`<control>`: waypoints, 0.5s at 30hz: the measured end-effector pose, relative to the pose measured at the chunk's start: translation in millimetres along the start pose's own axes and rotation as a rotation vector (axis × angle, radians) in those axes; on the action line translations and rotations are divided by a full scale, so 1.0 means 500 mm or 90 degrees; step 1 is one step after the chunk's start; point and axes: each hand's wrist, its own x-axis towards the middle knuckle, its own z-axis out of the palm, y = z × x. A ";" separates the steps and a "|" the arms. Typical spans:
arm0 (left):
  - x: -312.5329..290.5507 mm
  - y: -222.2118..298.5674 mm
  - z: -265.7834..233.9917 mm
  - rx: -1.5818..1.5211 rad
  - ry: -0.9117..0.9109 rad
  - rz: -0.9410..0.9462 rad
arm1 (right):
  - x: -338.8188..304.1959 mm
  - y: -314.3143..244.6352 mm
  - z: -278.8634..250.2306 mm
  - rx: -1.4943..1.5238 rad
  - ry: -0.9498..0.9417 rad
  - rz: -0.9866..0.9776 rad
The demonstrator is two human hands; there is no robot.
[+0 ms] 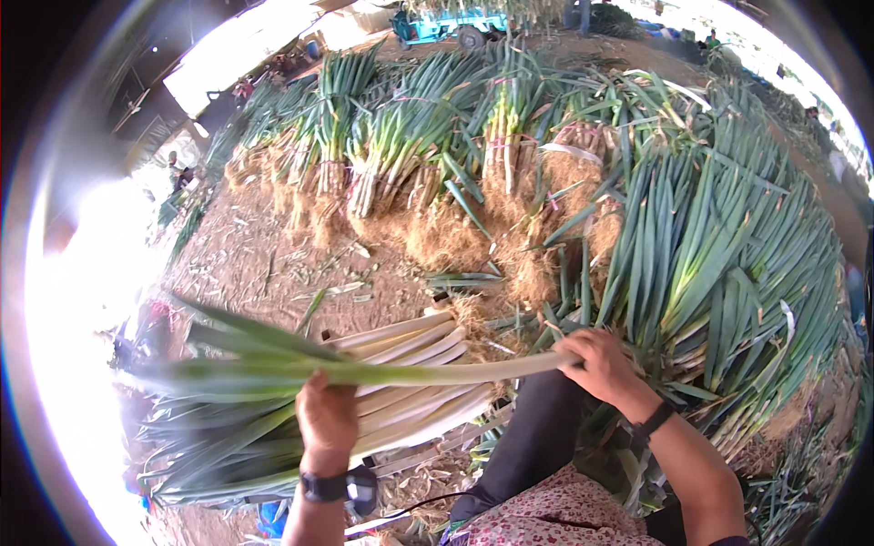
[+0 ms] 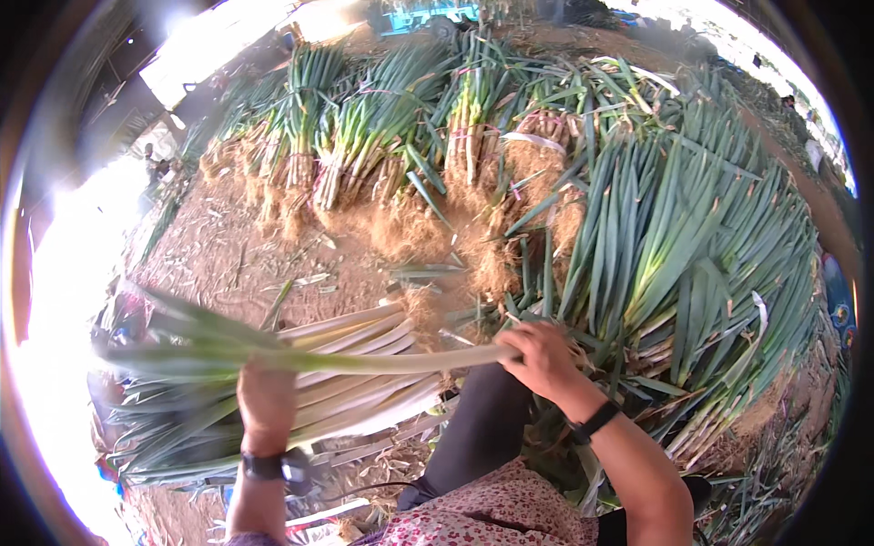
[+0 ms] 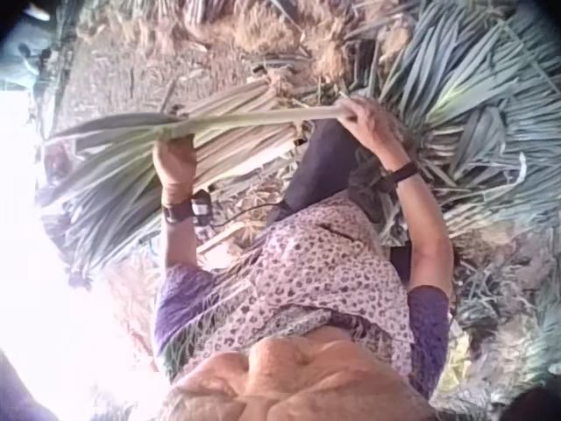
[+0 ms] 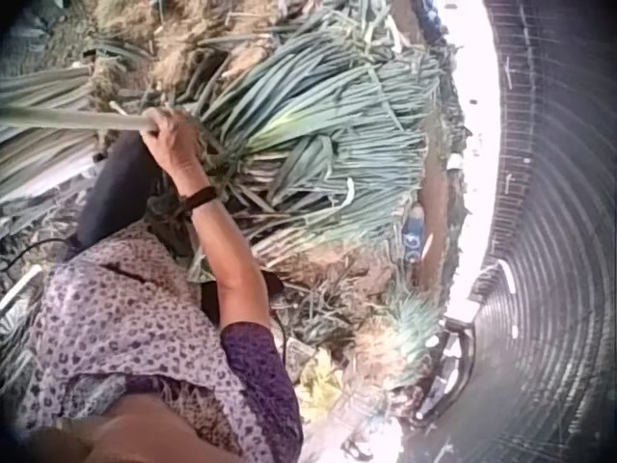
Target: The person picks up a leek from a pile, peels away the outer layers by hand, and places the cleaned leek onto a separate stack, repeating the process for a second leek.
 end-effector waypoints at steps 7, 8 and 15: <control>-0.143 0.115 -0.207 0.234 0.353 0.006 | 0.095 -0.123 0.225 -0.083 -0.128 -0.117; -0.149 0.111 -0.230 0.209 0.410 -0.015 | 0.091 -0.125 0.259 -0.138 -0.172 -0.117; -0.163 0.067 -0.308 0.292 0.472 0.058 | 0.103 -0.159 0.271 -0.168 -0.413 -0.051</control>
